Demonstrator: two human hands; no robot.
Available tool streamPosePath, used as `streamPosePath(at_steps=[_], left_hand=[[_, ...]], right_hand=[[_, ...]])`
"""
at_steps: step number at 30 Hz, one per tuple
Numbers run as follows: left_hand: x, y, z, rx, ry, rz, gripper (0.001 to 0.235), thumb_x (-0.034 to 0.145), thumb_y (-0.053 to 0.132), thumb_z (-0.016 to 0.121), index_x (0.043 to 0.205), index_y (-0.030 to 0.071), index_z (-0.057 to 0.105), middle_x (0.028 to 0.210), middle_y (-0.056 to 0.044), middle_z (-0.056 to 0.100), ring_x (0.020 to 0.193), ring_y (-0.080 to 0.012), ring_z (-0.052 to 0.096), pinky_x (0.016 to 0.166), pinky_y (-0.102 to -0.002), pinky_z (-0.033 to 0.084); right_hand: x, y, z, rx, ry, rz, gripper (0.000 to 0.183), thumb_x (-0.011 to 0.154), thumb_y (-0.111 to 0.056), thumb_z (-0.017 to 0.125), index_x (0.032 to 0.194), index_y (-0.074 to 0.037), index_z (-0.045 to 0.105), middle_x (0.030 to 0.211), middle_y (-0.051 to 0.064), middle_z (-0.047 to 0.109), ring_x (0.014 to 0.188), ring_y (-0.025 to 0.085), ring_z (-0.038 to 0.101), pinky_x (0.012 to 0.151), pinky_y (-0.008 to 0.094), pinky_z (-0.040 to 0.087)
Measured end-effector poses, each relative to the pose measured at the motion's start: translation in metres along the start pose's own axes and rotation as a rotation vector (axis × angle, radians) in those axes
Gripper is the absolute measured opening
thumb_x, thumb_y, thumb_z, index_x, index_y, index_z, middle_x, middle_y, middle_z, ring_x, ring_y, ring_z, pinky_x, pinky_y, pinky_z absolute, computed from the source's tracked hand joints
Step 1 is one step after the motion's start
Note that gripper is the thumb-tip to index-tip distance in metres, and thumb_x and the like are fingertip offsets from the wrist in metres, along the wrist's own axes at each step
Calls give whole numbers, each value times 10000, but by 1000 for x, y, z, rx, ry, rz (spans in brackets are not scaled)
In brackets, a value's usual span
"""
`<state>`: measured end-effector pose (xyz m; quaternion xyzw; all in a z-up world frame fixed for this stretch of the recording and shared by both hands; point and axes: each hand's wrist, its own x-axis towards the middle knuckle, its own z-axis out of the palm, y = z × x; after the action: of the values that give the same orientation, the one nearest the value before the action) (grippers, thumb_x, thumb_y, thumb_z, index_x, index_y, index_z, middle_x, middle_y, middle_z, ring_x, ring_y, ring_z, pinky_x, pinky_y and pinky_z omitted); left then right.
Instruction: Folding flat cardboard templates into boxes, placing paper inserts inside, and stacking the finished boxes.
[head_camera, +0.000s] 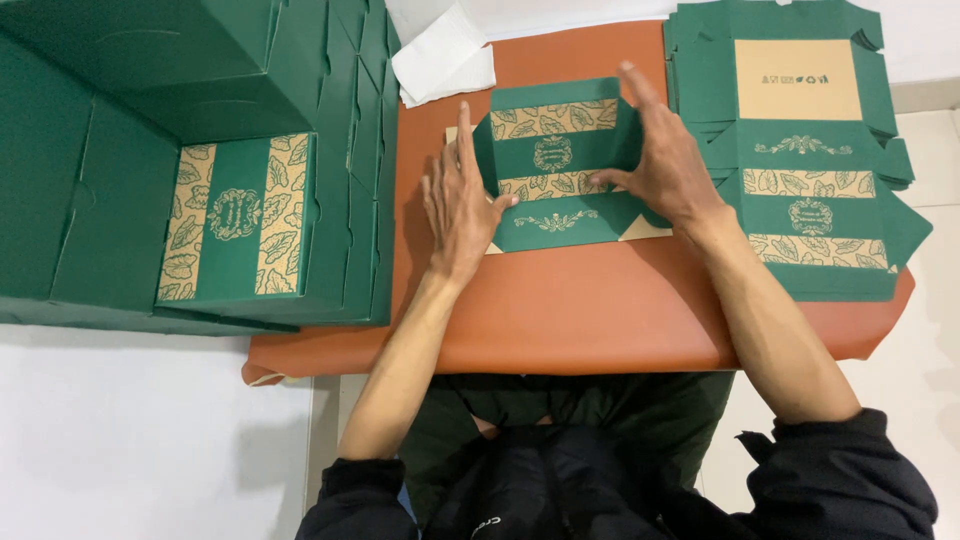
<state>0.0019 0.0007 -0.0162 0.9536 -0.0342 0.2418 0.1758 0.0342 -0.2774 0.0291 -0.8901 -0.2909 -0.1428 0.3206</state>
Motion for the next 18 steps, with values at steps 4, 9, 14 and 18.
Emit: streamPosePath(at_steps=[4, 9, 14, 18], left_hand=[[2, -1, -4, 176, 88, -24, 1414, 592, 653, 1076, 1683, 193, 303, 1374, -46, 658, 1235, -273, 568, 1016, -438, 402], [3, -6, -22, -219, 55, 62, 559, 706, 172, 1030, 1086, 136, 621, 1246, -49, 559, 1196, -316, 585, 1056, -603, 382], [-4, -23, -14, -494, -66, 120, 432, 759, 110, 975, 796, 189, 552, 1155, 55, 723, 1072, -248, 749, 976, -434, 502], [-11, -17, -35, -425, -306, 155, 370, 943, 2, 755, 1174, 284, 689, 1099, 6, 815, 1092, -271, 783, 923, -428, 611]], right_hand=[[-5, 13, -6, 124, 41, 25, 882, 827, -193, 987, 1497, -52, 431, 1430, 228, 625, 1375, 441, 587, 1108, 503, 500], [-15, 39, -1, 265, -114, 195, 443, 778, 55, 952, 1179, 23, 765, 1044, 261, 774, 969, 486, 751, 882, 552, 590], [2, -29, -36, 256, -247, 189, 321, 869, 29, 862, 1170, -68, 802, 996, 224, 797, 881, 428, 759, 804, 513, 583], [9, -26, -38, 379, -601, 194, 559, 845, -277, 862, 1342, -41, 764, 1232, 289, 786, 953, 514, 766, 990, 680, 553]])
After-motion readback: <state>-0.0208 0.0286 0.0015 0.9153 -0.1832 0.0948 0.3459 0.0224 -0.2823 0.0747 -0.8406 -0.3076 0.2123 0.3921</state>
